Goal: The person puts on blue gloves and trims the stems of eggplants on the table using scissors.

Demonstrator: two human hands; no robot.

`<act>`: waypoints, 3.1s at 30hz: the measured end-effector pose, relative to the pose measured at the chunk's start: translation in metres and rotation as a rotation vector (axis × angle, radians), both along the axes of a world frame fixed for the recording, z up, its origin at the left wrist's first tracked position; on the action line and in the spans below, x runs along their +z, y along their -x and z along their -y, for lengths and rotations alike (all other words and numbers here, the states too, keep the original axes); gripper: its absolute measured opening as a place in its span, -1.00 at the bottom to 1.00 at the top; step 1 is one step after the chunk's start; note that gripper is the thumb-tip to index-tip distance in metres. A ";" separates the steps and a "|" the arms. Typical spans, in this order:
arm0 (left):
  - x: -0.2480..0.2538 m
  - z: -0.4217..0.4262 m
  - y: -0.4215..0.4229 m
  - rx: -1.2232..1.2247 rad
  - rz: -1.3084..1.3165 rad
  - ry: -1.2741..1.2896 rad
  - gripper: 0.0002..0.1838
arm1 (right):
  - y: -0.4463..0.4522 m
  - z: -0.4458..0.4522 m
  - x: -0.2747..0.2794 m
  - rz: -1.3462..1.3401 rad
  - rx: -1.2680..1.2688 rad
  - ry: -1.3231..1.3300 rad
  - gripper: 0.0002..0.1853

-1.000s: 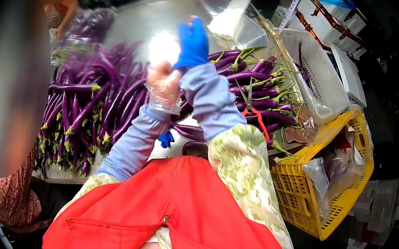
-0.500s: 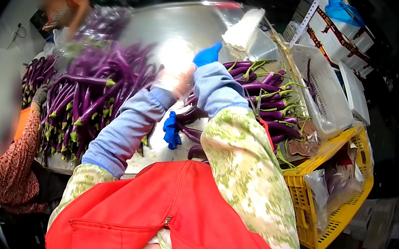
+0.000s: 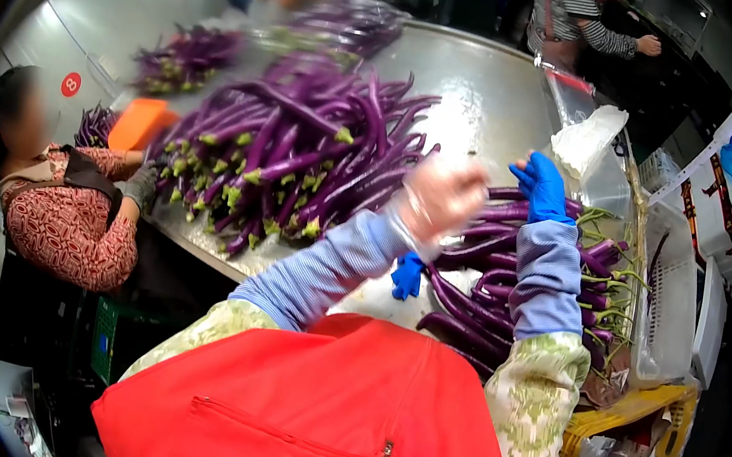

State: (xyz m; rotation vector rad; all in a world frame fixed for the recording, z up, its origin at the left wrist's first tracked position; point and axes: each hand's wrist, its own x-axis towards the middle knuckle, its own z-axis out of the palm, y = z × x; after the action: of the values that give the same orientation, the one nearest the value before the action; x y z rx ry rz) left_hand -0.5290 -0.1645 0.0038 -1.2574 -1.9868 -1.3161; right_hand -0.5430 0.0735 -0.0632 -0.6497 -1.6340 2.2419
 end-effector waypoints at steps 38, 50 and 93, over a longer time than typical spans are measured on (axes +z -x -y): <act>-0.102 0.023 -0.093 -0.246 0.960 -0.133 -0.82 | -0.046 0.081 -0.123 -0.016 0.192 -0.332 -0.73; -0.083 0.025 -0.084 -0.306 0.892 -0.097 -0.81 | -0.042 0.099 -0.070 0.047 0.007 0.287 -0.58; -0.002 0.020 -0.097 -0.805 0.719 0.092 -0.75 | -0.056 0.036 0.021 -0.685 -0.129 0.900 -0.71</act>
State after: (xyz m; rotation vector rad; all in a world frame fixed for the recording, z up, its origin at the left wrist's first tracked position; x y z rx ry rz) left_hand -0.4322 -0.1841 0.0022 -1.9426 -2.0417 -2.3414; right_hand -0.4871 0.0370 -0.0423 -0.0936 -0.2310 2.6077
